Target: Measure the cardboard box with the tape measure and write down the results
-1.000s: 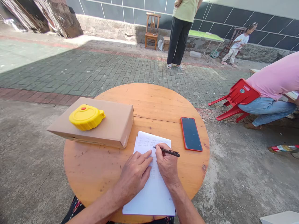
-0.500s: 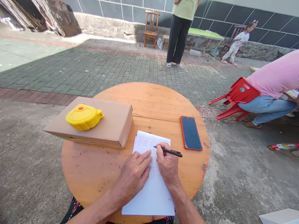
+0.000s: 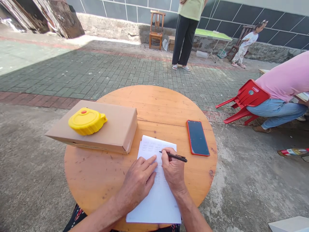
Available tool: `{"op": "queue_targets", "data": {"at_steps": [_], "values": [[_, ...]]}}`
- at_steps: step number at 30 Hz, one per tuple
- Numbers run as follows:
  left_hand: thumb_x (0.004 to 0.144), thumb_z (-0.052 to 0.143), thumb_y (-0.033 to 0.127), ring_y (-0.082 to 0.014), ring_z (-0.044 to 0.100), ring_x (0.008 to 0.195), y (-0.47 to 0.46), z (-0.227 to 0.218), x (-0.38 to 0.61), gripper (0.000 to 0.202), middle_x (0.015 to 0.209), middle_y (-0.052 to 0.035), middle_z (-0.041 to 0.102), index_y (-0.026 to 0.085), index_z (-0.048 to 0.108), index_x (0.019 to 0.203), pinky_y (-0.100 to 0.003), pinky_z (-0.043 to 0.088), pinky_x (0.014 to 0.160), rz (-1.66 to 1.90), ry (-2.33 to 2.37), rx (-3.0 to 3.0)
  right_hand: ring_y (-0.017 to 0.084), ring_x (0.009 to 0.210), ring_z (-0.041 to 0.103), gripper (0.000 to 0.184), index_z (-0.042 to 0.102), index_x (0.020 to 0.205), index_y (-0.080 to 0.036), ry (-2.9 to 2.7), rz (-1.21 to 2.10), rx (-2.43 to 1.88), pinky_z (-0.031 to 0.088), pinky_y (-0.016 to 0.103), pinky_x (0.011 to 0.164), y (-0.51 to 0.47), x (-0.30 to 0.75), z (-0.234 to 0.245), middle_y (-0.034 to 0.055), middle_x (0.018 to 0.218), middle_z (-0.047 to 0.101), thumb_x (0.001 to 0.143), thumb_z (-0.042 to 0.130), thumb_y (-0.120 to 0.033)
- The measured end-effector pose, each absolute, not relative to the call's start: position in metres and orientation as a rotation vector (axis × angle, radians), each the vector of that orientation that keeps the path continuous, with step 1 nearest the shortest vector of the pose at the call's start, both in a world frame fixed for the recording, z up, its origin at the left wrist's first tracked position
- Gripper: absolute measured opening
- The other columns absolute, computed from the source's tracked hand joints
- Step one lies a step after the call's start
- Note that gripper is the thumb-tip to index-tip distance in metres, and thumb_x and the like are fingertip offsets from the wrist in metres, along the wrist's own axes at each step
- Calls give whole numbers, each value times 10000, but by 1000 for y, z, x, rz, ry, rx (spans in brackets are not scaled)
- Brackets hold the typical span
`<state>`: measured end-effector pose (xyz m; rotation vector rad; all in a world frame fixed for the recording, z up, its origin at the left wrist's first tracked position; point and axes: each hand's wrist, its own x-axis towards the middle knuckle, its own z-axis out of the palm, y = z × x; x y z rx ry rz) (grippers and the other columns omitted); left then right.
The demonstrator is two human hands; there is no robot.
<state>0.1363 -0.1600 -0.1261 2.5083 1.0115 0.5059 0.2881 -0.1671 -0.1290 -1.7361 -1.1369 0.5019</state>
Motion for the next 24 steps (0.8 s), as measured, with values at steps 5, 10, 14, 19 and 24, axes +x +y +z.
{"op": "queue_targets", "data": {"at_steps": [5, 10, 14, 19, 24], "values": [[910, 458, 133, -244, 492, 912, -160, -126, 136, 228, 1360, -24, 564, 186, 605, 1076, -443, 507, 794, 506, 1009, 2505, 132, 440, 476, 198, 634, 780, -185, -1144, 499, -1740, 423, 265, 527, -167, 288, -127, -65, 455, 487, 871, 513, -314], [905, 462, 131, -244, 487, 911, -159, -127, 137, 236, 1364, -21, 561, 186, 608, 1083, -447, 507, 792, 502, 1010, 2500, 133, 435, 477, 199, 629, 773, -186, -1144, 491, -1745, 426, 268, 526, -167, 287, -125, -65, 447, 487, 866, 511, -316], [902, 470, 129, -243, 487, 913, -160, -127, 137, 237, 1359, -25, 565, 185, 610, 1085, -446, 506, 803, 508, 1006, 2503, 128, 435, 476, 191, 629, 761, -188, -1151, 493, -1748, 423, 262, 522, -167, 287, -124, -68, 441, 482, 861, 518, -307], [906, 466, 128, -242, 495, 916, -159, -125, 137, 237, 1360, -25, 565, 189, 609, 1084, -446, 508, 811, 486, 1016, 2495, 110, 429, 471, 189, 620, 800, -186, -1032, 593, -1681, 415, 237, 481, -171, 287, -124, -66, 472, 515, 877, 543, -340], [904, 469, 132, -244, 499, 918, -157, -124, 137, 228, 1360, -24, 564, 194, 609, 1073, -446, 512, 800, 487, 1015, 2501, 109, 500, 530, 178, 614, 922, -193, -947, 598, -1579, 469, 230, 531, -173, 288, -127, -55, 550, 568, 912, 550, -358]]}}
